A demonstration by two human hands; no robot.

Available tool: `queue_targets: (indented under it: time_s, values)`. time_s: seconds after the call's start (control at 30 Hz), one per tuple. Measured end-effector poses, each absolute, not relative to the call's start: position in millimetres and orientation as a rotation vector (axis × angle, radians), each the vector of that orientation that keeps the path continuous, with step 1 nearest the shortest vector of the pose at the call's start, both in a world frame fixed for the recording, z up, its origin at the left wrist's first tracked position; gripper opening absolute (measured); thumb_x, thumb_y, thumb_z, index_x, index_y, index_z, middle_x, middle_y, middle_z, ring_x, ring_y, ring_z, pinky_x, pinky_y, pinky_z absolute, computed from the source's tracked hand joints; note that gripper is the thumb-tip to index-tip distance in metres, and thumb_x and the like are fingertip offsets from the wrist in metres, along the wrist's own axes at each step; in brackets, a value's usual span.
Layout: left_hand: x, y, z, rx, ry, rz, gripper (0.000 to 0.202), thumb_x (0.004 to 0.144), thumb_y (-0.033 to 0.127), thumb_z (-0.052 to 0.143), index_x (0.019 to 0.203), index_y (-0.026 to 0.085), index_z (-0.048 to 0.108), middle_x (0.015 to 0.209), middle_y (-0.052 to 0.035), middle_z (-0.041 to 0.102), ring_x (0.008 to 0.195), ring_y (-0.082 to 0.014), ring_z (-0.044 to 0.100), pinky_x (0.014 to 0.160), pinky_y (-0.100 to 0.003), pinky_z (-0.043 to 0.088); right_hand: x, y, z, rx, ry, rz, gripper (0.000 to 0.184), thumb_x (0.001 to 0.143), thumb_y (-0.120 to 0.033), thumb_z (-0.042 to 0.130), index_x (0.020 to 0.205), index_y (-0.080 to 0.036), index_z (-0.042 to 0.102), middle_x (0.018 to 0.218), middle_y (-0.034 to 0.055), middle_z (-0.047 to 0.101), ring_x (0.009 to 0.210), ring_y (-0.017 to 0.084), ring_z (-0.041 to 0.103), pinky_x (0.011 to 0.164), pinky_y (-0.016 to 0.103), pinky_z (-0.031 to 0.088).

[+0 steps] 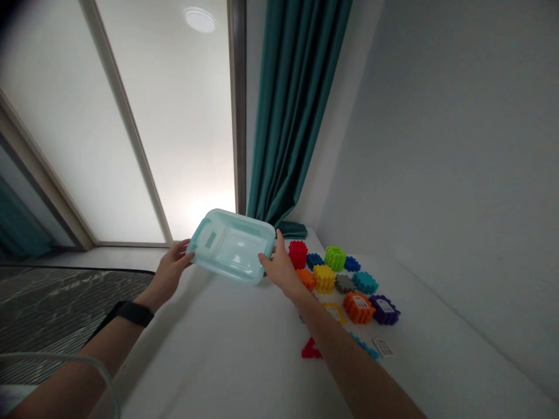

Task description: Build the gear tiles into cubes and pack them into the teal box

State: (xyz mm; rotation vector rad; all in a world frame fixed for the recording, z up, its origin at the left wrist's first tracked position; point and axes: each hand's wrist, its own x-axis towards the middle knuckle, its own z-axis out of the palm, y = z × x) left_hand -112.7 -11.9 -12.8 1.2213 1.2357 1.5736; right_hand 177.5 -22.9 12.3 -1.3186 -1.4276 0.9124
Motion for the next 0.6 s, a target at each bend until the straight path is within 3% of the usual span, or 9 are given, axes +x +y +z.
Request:
queue_targets:
  time_s: [0.17, 0.3, 0.4, 0.6]
  values:
    - [-105, -15, -8, 1.007, 1.059, 1.715, 0.050, 0.076, 0.027, 0.072, 0.121, 0.019, 0.053, 0.133, -0.0131, 0.058, 0.114, -0.0227, 0.062, 0.097, -0.040, 0.052, 155, -45, 10, -1.253, -1.253, 1.007, 0.098, 0.080, -0.029, 0.062, 0.157, -0.032, 0.002, 0.131, 0.0131, 0.053, 0.090, 0.024, 0.066, 0.056, 0.036, 0.064]
    - [-83, -29, -14, 1.025, 1.078, 1.544, 0.045, 0.080, 0.031, 0.072, 0.121, 0.021, 0.055, 0.134, -0.0127, 0.056, 0.115, -0.0255, 0.061, 0.092, -0.042, 0.055, 138, -54, 7, -1.180, -1.117, 1.017, 0.096, 0.079, -0.027, 0.060, 0.156, -0.035, 0.003, 0.135, 0.0122, 0.051, 0.097, 0.024, 0.065, 0.062, 0.035, 0.065]
    - [-62, -44, -20, 0.952, 1.095, 1.484, 0.059, 0.079, 0.034, 0.074, 0.131, 0.022, 0.048, 0.123, -0.0129, 0.061, 0.104, -0.0236, 0.065, 0.084, -0.040, 0.058, 130, -58, 6, -1.131, -1.097, 1.022, 0.098, 0.079, -0.028, 0.062, 0.155, -0.035, 0.000, 0.140, 0.0122, 0.048, 0.100, 0.023, 0.064, 0.067, 0.035, 0.065]
    - [-44, -51, -14, 1.030, 1.090, 1.388, 0.052, 0.075, 0.047, 0.073, 0.115, 0.015, 0.062, 0.106, -0.0117, 0.067, 0.092, -0.0228, 0.067, 0.078, -0.037, 0.056, 133, -66, 1, -1.110, -1.201, 1.010, 0.094, 0.083, -0.034, 0.059, 0.156, -0.032, -0.002, 0.132, 0.0118, 0.056, 0.099, 0.022, 0.065, 0.075, 0.037, 0.062]
